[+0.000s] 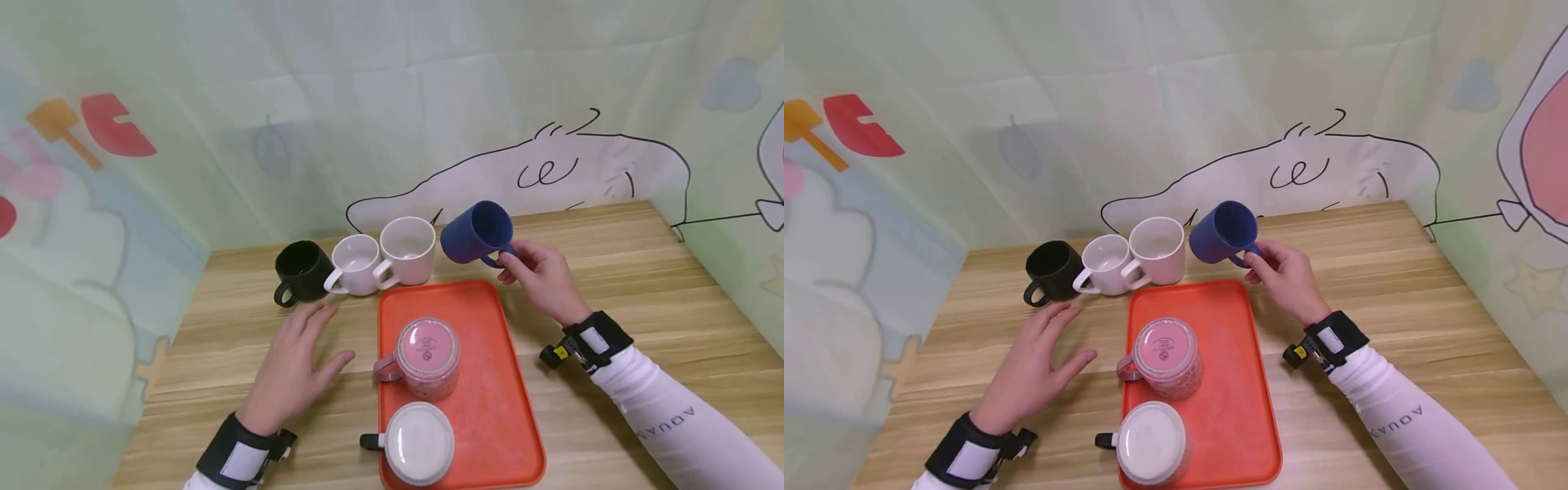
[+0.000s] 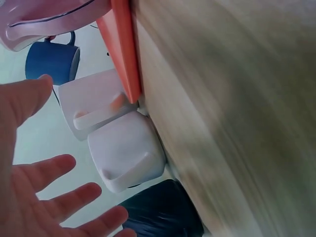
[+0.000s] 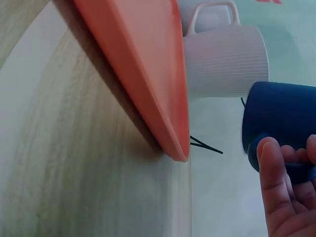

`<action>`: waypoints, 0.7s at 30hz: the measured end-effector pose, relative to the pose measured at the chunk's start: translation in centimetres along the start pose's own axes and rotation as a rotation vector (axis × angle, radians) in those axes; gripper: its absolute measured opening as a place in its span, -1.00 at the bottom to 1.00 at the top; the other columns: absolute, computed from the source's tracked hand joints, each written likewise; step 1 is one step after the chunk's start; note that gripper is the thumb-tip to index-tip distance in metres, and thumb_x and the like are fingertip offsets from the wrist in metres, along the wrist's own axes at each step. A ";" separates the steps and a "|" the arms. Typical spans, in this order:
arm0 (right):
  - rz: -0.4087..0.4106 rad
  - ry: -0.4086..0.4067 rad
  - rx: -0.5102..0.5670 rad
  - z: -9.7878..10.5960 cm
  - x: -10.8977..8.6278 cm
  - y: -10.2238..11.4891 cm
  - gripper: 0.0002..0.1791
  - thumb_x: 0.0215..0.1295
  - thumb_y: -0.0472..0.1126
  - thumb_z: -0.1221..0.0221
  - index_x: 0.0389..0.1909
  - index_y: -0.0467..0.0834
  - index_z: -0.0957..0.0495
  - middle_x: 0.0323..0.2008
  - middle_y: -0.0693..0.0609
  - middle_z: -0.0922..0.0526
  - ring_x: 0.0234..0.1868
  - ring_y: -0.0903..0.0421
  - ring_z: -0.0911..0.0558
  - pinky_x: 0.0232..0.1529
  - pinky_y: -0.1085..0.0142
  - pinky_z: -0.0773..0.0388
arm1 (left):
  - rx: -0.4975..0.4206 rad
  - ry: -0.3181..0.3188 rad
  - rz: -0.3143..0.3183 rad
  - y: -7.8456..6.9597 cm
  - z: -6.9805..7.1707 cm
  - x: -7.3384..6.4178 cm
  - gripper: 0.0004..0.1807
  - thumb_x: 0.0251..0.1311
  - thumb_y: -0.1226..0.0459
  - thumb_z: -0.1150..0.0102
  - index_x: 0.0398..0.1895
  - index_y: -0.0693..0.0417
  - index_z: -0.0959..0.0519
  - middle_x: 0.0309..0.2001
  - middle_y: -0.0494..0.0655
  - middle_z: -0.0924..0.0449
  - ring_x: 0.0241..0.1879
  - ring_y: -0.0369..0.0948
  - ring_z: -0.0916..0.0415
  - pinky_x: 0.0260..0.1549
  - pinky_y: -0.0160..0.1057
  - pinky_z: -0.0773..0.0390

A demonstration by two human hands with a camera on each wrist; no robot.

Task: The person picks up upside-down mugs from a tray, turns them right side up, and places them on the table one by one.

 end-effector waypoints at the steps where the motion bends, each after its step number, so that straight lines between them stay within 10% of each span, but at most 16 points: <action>1: -0.003 -0.001 -0.005 0.0 0.0 0.0 -0.76 0.52 -0.33 -0.27 0.06 -0.40 -0.67 -0.25 -0.41 -0.72 -0.40 0.02 -0.78 -0.31 0.37 -0.74 | 0.011 0.003 -0.001 0.0 0.0 -0.1 -0.13 0.22 -0.04 -0.55 0.49 0.16 -0.44 0.46 0.23 -0.35 0.43 0.19 -0.30 0.39 0.32 -0.33; 21: 0.000 0.028 -0.188 -1.3 0.7 -0.8 -0.84 0.50 -0.27 -0.31 -0.05 -0.28 -0.71 -0.36 -0.20 -0.74 -0.42 0.01 -0.71 -0.41 0.46 -0.62 | 0.156 0.100 0.113 0.8 -0.4 -1.5 -0.02 0.22 -0.22 -0.45 0.58 0.07 -0.36 0.56 0.33 -0.20 0.48 0.40 -0.15 0.39 0.48 -0.19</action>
Point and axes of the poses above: each hand's wrist, its own x-axis towards the middle knuckle, its own z-axis out of the back of the hand, y = z × x, the point moved 1 cm from there along x, towards the middle knuckle
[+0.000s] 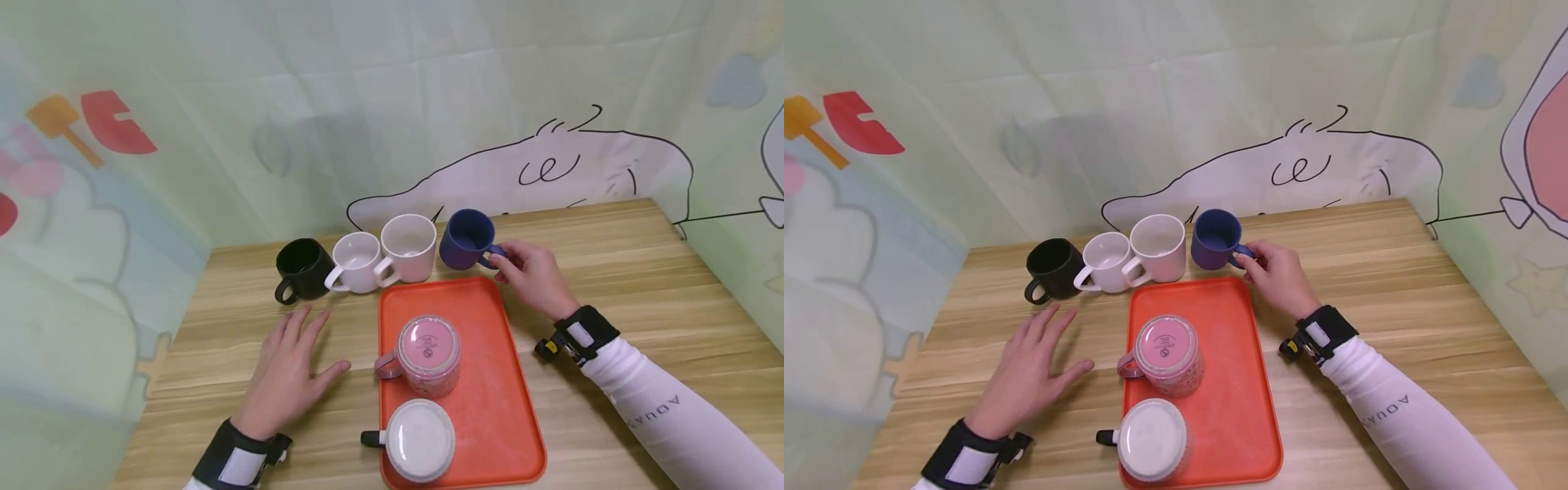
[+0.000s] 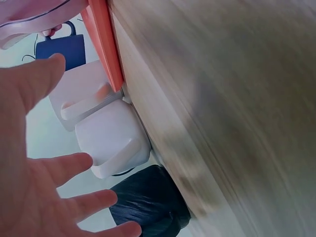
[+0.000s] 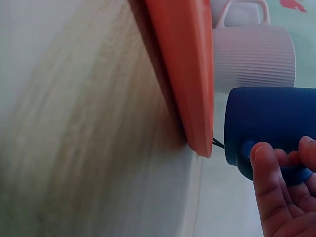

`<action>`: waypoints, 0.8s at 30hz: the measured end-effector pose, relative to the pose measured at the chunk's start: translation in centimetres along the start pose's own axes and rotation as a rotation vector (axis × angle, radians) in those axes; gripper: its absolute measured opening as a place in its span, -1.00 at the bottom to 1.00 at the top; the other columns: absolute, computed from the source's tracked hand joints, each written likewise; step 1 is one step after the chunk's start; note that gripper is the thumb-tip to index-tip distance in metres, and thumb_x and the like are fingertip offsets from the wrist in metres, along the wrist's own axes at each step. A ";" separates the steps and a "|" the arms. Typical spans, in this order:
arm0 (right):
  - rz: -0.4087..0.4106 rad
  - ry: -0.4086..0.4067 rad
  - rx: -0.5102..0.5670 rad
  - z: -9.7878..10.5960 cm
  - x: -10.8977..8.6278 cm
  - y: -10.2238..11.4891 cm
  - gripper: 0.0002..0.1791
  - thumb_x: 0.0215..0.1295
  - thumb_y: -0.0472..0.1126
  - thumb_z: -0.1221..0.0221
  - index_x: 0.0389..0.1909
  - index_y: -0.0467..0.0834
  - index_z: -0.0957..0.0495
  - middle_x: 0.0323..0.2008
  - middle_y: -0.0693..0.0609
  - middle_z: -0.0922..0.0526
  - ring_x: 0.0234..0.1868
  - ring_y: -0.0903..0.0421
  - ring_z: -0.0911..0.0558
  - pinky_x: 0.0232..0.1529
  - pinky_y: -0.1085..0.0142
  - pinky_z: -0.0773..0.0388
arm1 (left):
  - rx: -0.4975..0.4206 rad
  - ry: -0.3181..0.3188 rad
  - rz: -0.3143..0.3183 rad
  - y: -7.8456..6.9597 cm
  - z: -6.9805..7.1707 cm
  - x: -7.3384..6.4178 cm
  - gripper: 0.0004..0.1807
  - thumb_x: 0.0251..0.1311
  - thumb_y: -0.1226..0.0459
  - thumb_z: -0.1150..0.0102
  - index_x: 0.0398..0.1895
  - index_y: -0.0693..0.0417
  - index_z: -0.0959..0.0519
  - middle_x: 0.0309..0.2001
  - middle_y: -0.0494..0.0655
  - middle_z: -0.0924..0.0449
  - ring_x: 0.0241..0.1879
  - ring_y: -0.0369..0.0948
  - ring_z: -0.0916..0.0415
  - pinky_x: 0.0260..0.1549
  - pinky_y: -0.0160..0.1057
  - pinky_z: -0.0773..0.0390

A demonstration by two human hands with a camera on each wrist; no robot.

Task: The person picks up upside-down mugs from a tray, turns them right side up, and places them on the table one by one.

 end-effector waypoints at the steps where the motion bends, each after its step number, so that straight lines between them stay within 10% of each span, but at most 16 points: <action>1: 0.001 0.000 -0.010 -0.1 0.1 0.0 -0.85 0.50 -0.27 -0.32 -0.06 -0.28 -0.71 -0.39 -0.18 -0.74 -0.44 0.02 -0.70 -0.43 0.47 -0.61 | 0.004 0.005 0.003 0.0 0.0 0.0 -0.01 0.22 -0.23 -0.44 0.59 0.06 -0.35 0.56 0.33 -0.19 0.49 0.40 -0.14 0.39 0.49 -0.18; 24: -0.078 0.077 -0.104 -0.4 0.6 0.1 -0.78 0.52 -0.22 -0.31 0.01 -0.28 -0.69 -0.41 -0.15 -0.71 -0.45 0.01 -0.66 -0.50 0.36 -0.55 | 0.018 0.062 0.044 0.5 -0.4 -0.4 0.00 0.22 -0.30 -0.39 0.59 0.03 -0.35 0.59 0.31 -0.13 0.53 0.45 -0.01 0.38 0.55 -0.09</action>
Point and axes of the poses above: each hand's wrist, its own x-axis towards the middle knuckle, its own z-axis out of the back of the hand, y = z × x, the point moved 1 cm from there along x, towards the middle knuckle
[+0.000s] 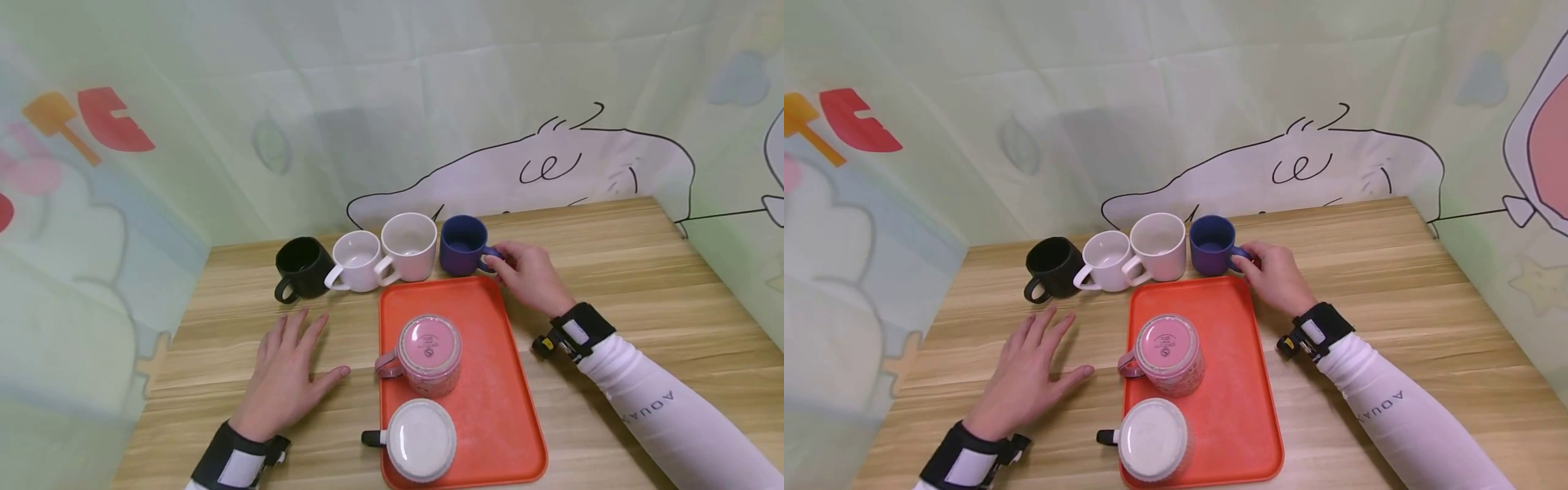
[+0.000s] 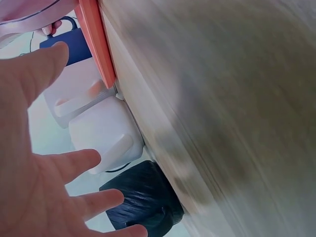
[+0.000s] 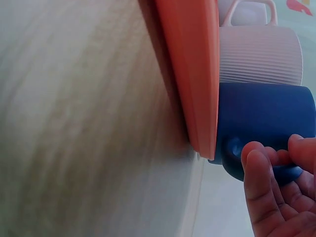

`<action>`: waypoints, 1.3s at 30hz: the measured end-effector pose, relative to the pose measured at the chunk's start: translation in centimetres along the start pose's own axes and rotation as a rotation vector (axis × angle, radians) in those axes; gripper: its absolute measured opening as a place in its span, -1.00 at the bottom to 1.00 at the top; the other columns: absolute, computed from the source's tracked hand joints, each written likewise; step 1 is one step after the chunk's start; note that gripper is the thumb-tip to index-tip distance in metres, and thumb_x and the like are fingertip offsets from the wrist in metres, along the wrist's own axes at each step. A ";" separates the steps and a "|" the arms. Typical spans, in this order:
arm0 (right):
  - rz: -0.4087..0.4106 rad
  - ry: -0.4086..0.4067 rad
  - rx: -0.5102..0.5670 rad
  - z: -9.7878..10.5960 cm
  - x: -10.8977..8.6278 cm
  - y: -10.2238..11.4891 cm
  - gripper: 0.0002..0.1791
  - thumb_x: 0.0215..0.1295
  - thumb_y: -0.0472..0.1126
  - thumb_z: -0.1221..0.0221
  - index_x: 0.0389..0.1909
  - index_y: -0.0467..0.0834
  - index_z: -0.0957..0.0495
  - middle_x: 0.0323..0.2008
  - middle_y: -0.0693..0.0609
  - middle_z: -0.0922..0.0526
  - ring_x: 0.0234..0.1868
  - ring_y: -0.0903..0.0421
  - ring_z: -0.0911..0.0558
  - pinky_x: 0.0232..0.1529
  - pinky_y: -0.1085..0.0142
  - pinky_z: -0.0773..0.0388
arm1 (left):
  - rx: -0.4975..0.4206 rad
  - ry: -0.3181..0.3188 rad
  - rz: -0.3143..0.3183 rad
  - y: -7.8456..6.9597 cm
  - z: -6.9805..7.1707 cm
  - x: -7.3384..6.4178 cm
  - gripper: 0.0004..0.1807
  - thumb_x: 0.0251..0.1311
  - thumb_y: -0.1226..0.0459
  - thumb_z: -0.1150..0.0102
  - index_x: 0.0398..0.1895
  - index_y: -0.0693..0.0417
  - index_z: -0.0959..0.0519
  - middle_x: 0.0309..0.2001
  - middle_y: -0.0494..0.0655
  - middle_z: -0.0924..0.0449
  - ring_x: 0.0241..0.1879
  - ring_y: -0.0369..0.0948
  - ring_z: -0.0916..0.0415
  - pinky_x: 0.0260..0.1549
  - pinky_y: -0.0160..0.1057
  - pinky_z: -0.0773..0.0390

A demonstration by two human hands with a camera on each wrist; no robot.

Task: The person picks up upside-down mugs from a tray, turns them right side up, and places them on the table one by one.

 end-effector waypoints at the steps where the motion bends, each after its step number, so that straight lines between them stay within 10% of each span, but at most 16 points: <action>1: 0.000 0.001 -0.003 0.0 0.0 0.0 -0.79 0.51 -0.22 -0.31 0.01 -0.28 -0.69 -0.41 -0.14 -0.71 -0.45 0.01 -0.66 -0.50 0.37 -0.55 | 0.001 0.002 0.002 0.0 0.0 0.0 0.01 0.22 -0.30 -0.39 0.59 0.03 -0.35 0.59 0.31 -0.12 0.53 0.45 -0.01 0.38 0.55 -0.09; 21: 0.005 0.008 -0.020 -0.2 0.2 -0.1 -0.75 0.54 -0.22 -0.29 0.07 -0.28 -0.68 -0.43 -0.09 -0.69 -0.44 0.03 -0.63 -0.46 0.37 -0.53 | -0.003 0.063 0.051 0.1 -0.3 -0.1 0.07 0.20 -0.39 -0.32 0.63 -0.02 -0.30 0.62 0.30 -0.06 0.54 0.51 0.06 0.30 0.69 -0.01; 39: 0.037 0.043 -0.022 1.3 -0.5 0.3 -0.54 0.51 -0.28 -0.30 0.34 -0.35 -0.55 -0.02 -0.25 -0.75 -0.29 -0.06 -0.80 -0.34 0.44 -0.68 | -0.026 0.045 0.008 -0.4 0.0 -0.2 0.09 0.16 -0.37 -0.39 0.62 0.01 -0.31 0.61 0.30 -0.11 0.52 0.48 -0.02 0.31 0.65 -0.08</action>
Point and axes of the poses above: each hand's wrist, its own x-axis towards the middle knuckle, its own z-axis out of the back of the hand, y = z × x, the point moved 1 cm from there along x, towards the middle knuckle
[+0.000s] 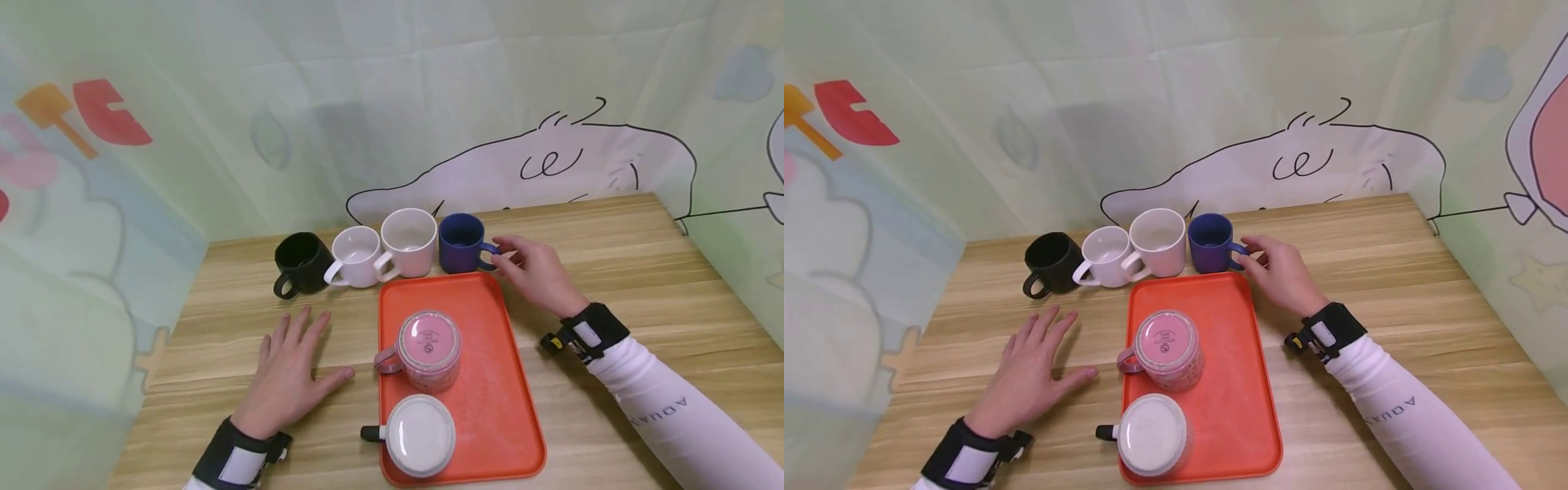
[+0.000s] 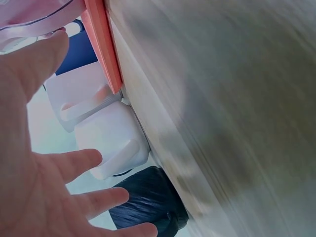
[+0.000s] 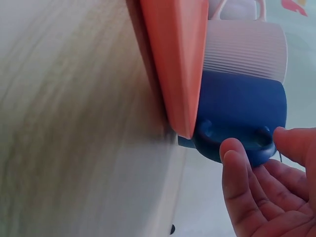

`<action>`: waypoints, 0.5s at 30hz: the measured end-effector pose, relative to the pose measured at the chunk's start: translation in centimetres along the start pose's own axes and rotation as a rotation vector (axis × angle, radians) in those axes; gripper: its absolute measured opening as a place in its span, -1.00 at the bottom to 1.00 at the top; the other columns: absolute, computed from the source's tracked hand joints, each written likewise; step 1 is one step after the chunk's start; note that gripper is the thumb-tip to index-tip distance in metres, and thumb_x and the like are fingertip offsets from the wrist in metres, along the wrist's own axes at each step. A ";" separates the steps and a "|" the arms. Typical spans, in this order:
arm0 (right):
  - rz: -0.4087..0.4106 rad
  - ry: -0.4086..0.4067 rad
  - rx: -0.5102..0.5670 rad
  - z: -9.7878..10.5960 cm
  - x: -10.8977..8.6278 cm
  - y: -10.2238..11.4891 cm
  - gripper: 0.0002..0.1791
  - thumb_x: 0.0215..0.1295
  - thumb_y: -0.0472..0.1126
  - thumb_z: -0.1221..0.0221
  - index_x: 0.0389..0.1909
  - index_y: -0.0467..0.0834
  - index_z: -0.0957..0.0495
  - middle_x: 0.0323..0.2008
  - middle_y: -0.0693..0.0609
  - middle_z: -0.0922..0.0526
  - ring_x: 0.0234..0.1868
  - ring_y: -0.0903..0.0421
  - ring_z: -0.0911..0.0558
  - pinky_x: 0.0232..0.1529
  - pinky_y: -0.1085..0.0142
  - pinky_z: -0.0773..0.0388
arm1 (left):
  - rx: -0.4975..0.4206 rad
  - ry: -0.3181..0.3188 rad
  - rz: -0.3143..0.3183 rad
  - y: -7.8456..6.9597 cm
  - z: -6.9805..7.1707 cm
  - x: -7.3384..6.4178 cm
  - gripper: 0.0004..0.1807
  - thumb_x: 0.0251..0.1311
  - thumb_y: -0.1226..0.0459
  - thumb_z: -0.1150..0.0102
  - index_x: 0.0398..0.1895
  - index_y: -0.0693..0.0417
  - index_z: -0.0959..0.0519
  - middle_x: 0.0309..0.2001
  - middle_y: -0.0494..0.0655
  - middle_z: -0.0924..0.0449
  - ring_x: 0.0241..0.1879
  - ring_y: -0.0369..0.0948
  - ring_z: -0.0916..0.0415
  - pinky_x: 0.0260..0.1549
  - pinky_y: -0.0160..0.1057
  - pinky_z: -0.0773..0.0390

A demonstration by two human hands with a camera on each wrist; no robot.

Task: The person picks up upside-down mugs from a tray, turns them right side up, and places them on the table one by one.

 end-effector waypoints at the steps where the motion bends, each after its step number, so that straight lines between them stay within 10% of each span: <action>1: 0.005 -0.001 -0.004 0.1 -0.1 0.1 -0.53 0.51 -0.28 -0.30 0.35 -0.35 -0.54 0.00 -0.26 -0.74 -0.28 -0.07 -0.80 -0.33 0.44 -0.67 | -0.001 0.000 -0.001 0.0 0.0 0.0 0.09 0.15 -0.37 -0.39 0.61 0.01 -0.31 0.61 0.30 -0.11 0.52 0.48 -0.03 0.31 0.65 -0.08; 8: 0.055 -0.028 -0.044 1.0 -0.8 0.4 -0.51 0.50 -0.26 -0.31 0.37 -0.33 -0.53 0.09 -0.28 -0.73 -0.22 -0.06 -0.81 -0.26 0.49 -0.65 | -0.011 0.014 0.006 0.0 0.2 0.1 0.11 0.15 -0.39 -0.38 0.63 0.00 -0.29 0.61 0.30 -0.11 0.54 0.45 -0.02 0.32 0.64 -0.07; 15: 0.114 -0.075 -0.099 2.0 -1.7 1.1 -0.51 0.47 -0.26 -0.34 0.35 -0.30 -0.55 0.09 -0.25 -0.73 -0.16 -0.10 -0.80 -0.15 0.00 -0.77 | -0.039 -0.003 -0.003 -0.4 0.8 0.2 0.13 0.13 -0.37 -0.42 0.62 0.03 -0.29 0.61 0.29 -0.12 0.54 0.42 -0.04 0.35 0.59 -0.12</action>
Point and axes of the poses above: each hand's wrist, its own x-axis towards the middle knuckle, its own z-axis out of the back of the hand, y = z × x, the point moved 1 cm from there along x, towards the middle knuckle
